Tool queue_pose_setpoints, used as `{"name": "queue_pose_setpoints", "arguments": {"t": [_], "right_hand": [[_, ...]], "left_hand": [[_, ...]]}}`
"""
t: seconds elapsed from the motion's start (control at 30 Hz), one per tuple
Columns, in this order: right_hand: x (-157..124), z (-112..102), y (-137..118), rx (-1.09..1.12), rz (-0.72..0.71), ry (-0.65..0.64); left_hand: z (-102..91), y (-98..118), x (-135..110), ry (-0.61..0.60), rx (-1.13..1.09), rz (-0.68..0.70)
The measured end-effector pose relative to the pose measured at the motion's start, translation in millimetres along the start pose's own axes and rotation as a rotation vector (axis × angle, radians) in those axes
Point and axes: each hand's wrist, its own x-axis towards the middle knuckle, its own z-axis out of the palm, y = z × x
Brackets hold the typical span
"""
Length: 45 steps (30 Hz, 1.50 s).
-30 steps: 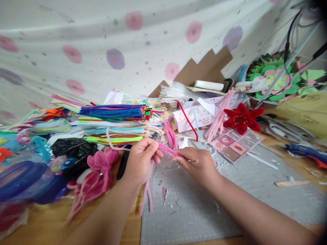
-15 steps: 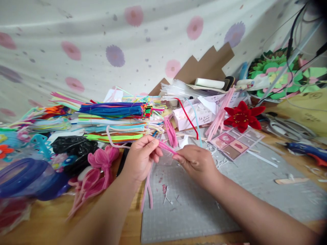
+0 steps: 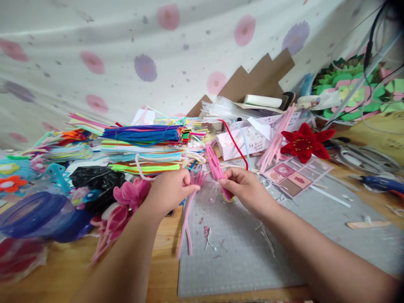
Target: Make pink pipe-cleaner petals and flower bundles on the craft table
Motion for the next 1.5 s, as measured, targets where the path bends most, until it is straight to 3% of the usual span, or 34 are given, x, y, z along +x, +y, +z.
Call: {"name": "queue_pose_setpoints", "arguments": {"t": [0.07,0.13,0.33,0.53,0.6,0.7,0.77,1.0,1.13,1.27,1.5], "right_hand": [[1,-2,0,0.075,0.014,0.024],[1,-2,0,0.084,0.012,0.022],[1,2,3,0.03,0.016,-0.031],[1,1,6,0.079,0.01,-0.019],[0,2,5,0.096,0.019,-0.033],[-2,4,2,0.154,0.036,-0.06],[-4,6,0,0.218,0.053,-0.073],[-11,15,-5,0.422,0.173,-0.118],[-12,20,-4,0.477,0.21,-0.124],[-12,22,-4,0.499,0.238,-0.076],[-12,26,-6,0.598,0.255,0.117]], "left_hand": [[2.7,-4,0,-0.082,0.278,-0.006],[8.9,-3,1,-0.137,0.373,-0.03],[27.7,-1,3,-0.083,0.305,-0.086],[13.1,-7,5,-0.017,0.176,-0.037],[6.1,-5,5,-0.014,-0.062,-0.071],[4.8,4,4,-0.058,-0.742,-0.192],[10.3,12,2,-0.07,-1.045,-0.222],[32.4,31,-4,-0.03,-1.276,-0.104],[35.3,35,-6,0.032,-1.258,-0.055],[36.6,38,-9,0.126,-1.079,0.014],[43.5,39,-16,0.168,-0.85,0.072]]}}
